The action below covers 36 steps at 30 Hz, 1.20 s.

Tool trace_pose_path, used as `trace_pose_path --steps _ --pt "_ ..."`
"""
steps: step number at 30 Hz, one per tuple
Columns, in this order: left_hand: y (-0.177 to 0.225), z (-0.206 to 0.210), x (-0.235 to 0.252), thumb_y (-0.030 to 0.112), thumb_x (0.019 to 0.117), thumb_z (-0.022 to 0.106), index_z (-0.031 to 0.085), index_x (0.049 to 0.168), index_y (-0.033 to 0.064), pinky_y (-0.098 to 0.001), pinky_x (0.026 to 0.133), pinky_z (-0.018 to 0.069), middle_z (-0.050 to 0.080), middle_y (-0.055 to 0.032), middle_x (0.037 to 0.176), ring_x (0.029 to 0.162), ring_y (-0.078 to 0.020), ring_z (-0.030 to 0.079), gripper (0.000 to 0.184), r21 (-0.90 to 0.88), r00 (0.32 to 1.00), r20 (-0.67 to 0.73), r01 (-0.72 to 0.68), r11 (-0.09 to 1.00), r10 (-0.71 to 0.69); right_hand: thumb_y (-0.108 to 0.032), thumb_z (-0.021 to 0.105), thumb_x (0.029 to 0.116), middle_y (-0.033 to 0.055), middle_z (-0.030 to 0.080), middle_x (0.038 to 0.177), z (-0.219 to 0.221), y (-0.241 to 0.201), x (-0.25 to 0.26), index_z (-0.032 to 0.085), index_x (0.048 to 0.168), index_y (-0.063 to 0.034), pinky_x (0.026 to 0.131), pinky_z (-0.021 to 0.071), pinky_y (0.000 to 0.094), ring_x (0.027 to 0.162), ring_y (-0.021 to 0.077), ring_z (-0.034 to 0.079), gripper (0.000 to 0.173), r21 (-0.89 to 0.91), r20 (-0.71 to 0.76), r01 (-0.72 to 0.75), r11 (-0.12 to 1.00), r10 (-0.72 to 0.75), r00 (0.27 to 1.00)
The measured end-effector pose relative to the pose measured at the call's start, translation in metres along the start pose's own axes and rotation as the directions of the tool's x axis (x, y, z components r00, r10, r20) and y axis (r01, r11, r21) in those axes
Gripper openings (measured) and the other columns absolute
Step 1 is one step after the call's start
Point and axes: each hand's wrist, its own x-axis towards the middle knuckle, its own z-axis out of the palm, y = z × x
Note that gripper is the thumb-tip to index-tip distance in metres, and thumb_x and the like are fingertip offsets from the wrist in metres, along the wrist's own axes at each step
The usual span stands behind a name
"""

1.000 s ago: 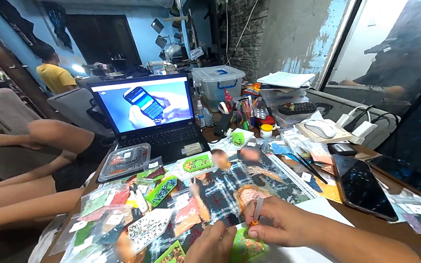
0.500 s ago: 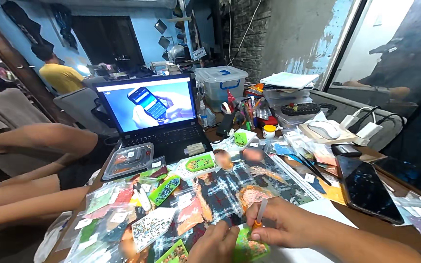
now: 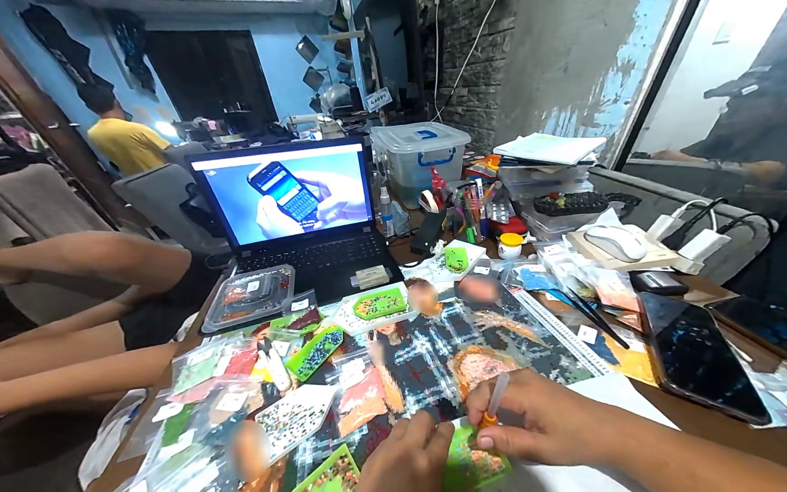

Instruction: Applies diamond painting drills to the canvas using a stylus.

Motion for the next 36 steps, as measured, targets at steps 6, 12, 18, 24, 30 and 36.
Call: trace_pose_path --steps 6,12,18,24,30,36 --pt "-0.0008 0.0012 -0.0004 0.028 0.0904 0.076 0.071 0.124 -0.0038 -0.0507 0.079 0.0593 0.069 -0.0240 0.105 0.096 -0.0408 0.069 0.046 -0.012 1.000 -0.022 -0.011 1.000 0.010 -0.029 0.057 0.1051 0.0107 0.067 0.086 0.0010 0.0020 -0.0012 0.065 0.109 -0.0024 0.071 0.0537 0.0264 0.076 0.0129 0.064 0.028 0.005 -0.007 0.009 1.000 -0.009 1.000" --pt "-0.0012 0.0025 -0.0005 0.028 0.0893 0.077 0.071 0.124 -0.0035 -0.0509 0.079 0.0593 0.069 -0.0236 0.105 0.096 -0.0401 0.069 0.047 0.003 1.000 -0.028 -0.009 1.000 0.009 -0.029 0.058 0.1050 0.0106 0.068 0.088 0.0016 0.0025 -0.0010 0.065 0.108 -0.0025 0.072 0.0545 0.0265 0.078 0.0126 0.065 0.028 -0.001 -0.011 0.012 1.000 -0.012 1.000" --pt "-0.0003 0.0022 -0.0002 0.028 0.0900 0.076 0.071 0.124 -0.0038 -0.0506 0.079 0.0593 0.069 -0.0237 0.105 0.096 -0.0405 0.069 0.047 0.006 1.000 -0.026 -0.005 1.000 0.005 -0.030 0.057 0.1053 0.0105 0.068 0.087 0.0009 0.0017 -0.0009 0.065 0.108 -0.0028 0.072 0.0542 0.0264 0.077 0.0127 0.064 0.028 -0.001 -0.007 0.009 1.000 -0.009 1.000" --pt "0.0009 0.0018 -0.0005 0.027 0.0893 0.076 0.071 0.123 -0.0037 -0.0496 0.078 0.0595 0.069 -0.0234 0.105 0.096 -0.0395 0.070 0.046 0.012 0.999 -0.032 0.000 1.000 0.000 -0.030 0.057 0.1055 0.0108 0.067 0.087 0.0010 0.0020 -0.0010 0.065 0.108 -0.0025 0.071 0.0539 0.0260 0.077 0.0127 0.064 0.029 0.001 -0.004 0.007 1.000 -0.007 1.000" --pt "0.0002 0.0032 -0.0004 0.027 0.0894 0.076 0.071 0.122 -0.0040 -0.0494 0.078 0.0595 0.069 -0.0232 0.105 0.096 -0.0397 0.070 0.045 0.014 0.999 -0.045 -0.011 1.000 0.011 -0.031 0.057 0.1055 0.0109 0.068 0.088 0.0010 0.0026 -0.0011 0.065 0.108 -0.0026 0.072 0.0540 0.0253 0.078 0.0123 0.065 0.029 -0.005 -0.008 0.016 1.000 -0.016 1.000" --pt "0.0008 0.0035 -0.0006 0.027 0.0885 0.078 0.071 0.123 -0.0033 -0.0489 0.077 0.0597 0.069 -0.0229 0.104 0.095 -0.0396 0.070 0.046 0.019 0.999 -0.048 -0.009 1.000 0.010 -0.031 0.057 0.1055 0.0105 0.068 0.087 0.0017 0.0035 -0.0016 0.065 0.107 -0.0026 0.071 0.0537 0.0248 0.077 0.0117 0.064 0.029 -0.010 -0.020 0.029 1.000 -0.029 0.999"
